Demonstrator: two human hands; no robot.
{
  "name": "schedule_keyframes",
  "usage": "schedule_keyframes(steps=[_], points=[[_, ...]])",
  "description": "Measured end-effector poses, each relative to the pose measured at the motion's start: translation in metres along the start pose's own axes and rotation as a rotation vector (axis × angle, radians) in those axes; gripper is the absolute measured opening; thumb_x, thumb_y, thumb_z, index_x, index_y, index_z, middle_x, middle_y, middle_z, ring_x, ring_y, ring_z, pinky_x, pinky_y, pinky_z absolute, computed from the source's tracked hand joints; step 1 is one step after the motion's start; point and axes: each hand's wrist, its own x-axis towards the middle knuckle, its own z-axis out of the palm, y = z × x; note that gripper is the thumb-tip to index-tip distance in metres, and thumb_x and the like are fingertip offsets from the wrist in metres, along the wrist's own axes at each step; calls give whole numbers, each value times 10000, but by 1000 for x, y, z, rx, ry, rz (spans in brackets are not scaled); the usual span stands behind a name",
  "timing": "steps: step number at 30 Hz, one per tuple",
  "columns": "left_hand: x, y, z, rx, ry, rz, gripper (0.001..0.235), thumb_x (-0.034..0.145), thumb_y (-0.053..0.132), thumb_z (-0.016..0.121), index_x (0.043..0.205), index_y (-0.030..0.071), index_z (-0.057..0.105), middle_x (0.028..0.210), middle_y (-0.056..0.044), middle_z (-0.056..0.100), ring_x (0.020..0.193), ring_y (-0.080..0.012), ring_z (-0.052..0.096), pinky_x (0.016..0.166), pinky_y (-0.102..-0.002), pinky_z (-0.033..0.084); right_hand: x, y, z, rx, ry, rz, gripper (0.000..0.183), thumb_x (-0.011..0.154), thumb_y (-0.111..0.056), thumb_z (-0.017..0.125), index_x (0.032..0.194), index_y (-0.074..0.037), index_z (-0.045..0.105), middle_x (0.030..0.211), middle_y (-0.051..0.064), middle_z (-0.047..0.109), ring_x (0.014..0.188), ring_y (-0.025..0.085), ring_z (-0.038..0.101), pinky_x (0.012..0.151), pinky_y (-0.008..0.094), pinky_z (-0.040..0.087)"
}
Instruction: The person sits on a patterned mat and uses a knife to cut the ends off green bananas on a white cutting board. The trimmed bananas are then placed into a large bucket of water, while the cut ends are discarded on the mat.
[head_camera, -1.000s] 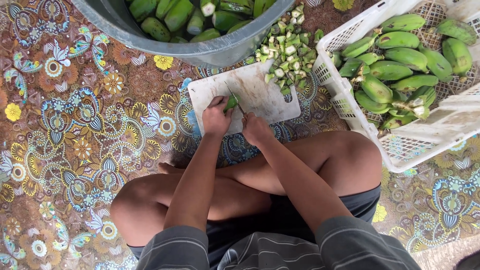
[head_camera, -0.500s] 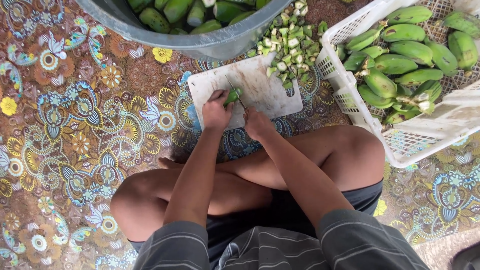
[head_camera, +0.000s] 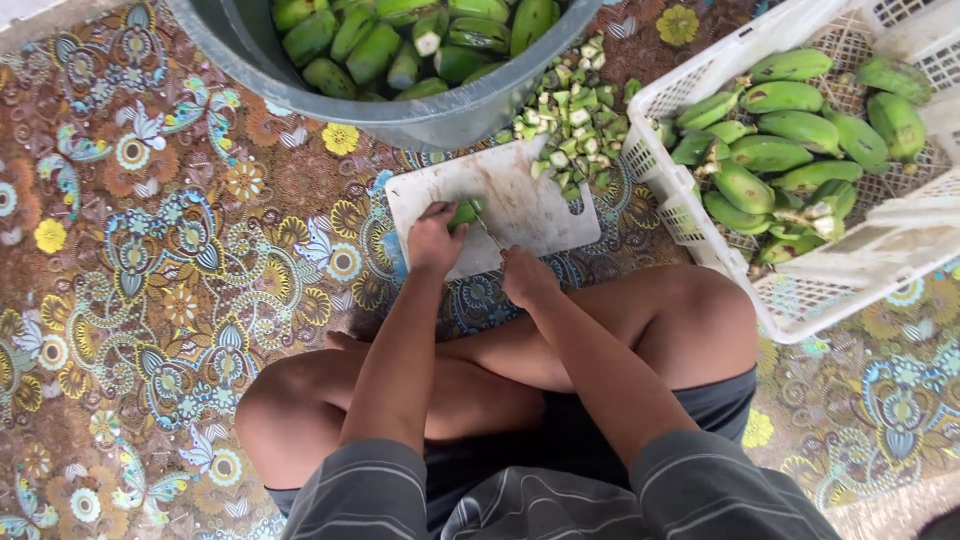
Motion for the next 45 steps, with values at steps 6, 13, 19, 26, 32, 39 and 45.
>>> schedule_keyframes(steps=[6,13,19,26,32,39,45], points=[[-6,7,5,-42,37,-89,409,791,217,728,1182,125,646,1098,-77,635,921,-361,664,759,-445,577,-2,1,0,96,109,117,459,1029,-240,258,1435,-34,317,1155,263,552,889,385,645,633,461,569],[-14,35,-17,-135,88,-142,429,814,179,707,1225,88,622,1116,-125,631,995,-369,646,823,-457,550,-14,-11,-31,369,518,157,368,1030,-336,334,1131,-1,447,889,245,597,686,376,649,473,438,518],[-13,38,-33,-188,179,-131,502,682,160,778,1164,83,661,1052,-130,669,986,-354,648,825,-457,547,-25,-28,-33,595,565,132,443,998,-464,436,1127,-42,404,835,238,616,647,356,641,460,414,466],[18,127,-149,-664,151,213,635,620,-92,730,1234,-25,582,983,-203,662,905,-388,674,750,-419,584,-74,-67,-92,922,975,-106,158,983,-191,508,975,-128,363,601,64,485,512,157,476,508,312,358],[61,188,-251,-608,260,462,652,733,-128,725,1332,-38,485,1034,-274,652,931,-414,669,807,-487,582,-78,-111,-193,846,1291,-548,145,996,-116,494,1073,-91,374,681,28,403,588,102,423,581,269,367],[193,148,-230,-490,106,110,742,731,-44,753,1344,150,384,1080,-94,625,871,-200,702,723,-308,578,-16,-183,-290,498,1201,-804,220,978,-37,512,1134,-24,357,707,31,555,497,133,570,340,241,484],[222,142,-224,-275,-117,-197,449,819,-36,681,1043,129,329,921,-134,573,789,-236,555,656,-436,465,-1,-185,-281,213,1102,-580,218,990,-228,480,1116,-92,366,673,121,609,474,330,597,370,433,448]])
